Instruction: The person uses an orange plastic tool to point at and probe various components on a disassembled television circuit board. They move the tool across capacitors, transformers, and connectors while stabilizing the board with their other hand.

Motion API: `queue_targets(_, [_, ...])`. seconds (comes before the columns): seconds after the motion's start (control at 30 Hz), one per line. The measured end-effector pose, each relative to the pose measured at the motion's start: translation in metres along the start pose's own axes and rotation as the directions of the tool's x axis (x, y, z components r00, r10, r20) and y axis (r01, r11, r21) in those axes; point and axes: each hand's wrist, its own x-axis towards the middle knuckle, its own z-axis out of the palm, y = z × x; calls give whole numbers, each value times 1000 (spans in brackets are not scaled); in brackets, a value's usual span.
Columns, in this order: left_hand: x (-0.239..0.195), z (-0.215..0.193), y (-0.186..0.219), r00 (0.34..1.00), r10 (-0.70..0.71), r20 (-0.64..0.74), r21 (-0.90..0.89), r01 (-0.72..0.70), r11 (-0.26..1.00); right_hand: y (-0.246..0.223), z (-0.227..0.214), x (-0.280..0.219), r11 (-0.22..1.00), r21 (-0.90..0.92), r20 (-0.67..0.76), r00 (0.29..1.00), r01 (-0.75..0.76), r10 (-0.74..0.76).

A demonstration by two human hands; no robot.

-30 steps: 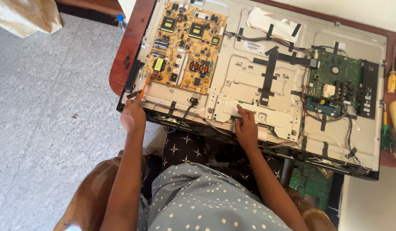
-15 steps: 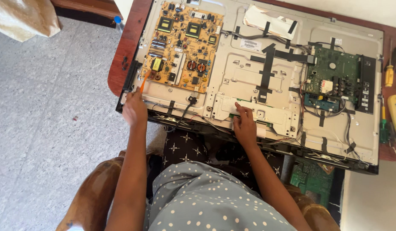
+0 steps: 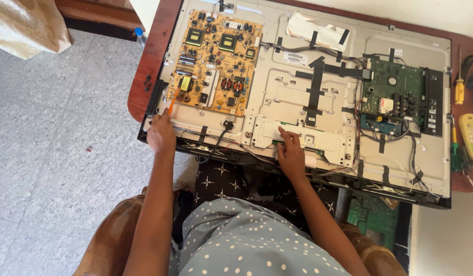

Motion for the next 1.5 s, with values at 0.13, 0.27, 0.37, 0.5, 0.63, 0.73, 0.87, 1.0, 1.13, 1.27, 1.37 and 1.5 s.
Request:
queue_targets(0.13, [-15,0,-2,999,25,32,11,-25,1000,2,0,0,1000,3,-1,1000,-3,3])
queue_targets(0.27, [-5,3,4,999,31,15,-8,-31,999,0,0,0,1000,2,0,1000,6,-6])
queue_targets(0.37, [21,15,21,999,9,37,41,-10,999,0,-2,0,1000,-7,3,1000,-8,8])
queue_targets(0.5, [48,22,33,998,54,-17,86,-52,995,0,1,-2,1000,-5,3,1000,-7,7])
queue_targets(0.63, [29,16,26,990,31,136,62,-40,997,1,-2,1,1000,-3,5,1000,14,-14])
queue_targets(0.73, [-3,14,22,990,73,117,83,-83,993,0,-1,0,1000,15,5,1000,6,-6])
queue_targets(0.87, [3,18,31,996,70,49,52,-72,996,-1,-1,0,1000,2,2,1000,1,-1])
queue_targets(1.0, [33,24,46,999,6,47,50,-8,999,-1,-2,-1,1000,-1,-14,1000,20,-20])
queue_targets(1.13, [24,15,39,998,37,42,19,-37,999,-1,0,0,1000,-18,-6,1000,5,-5])
queue_targets(1.27, [-5,-2,21,995,-5,103,39,1,999,2,-1,-1,998,-9,-34,998,61,-61])
queue_targets(1.37, [-8,-7,18,998,16,59,42,-19,999,2,0,0,1000,-23,-6,1000,19,-19])
queue_targets(1.5, [5,-2,25,998,-4,60,46,1,999,3,0,-2,1000,-18,-12,1000,26,-26])
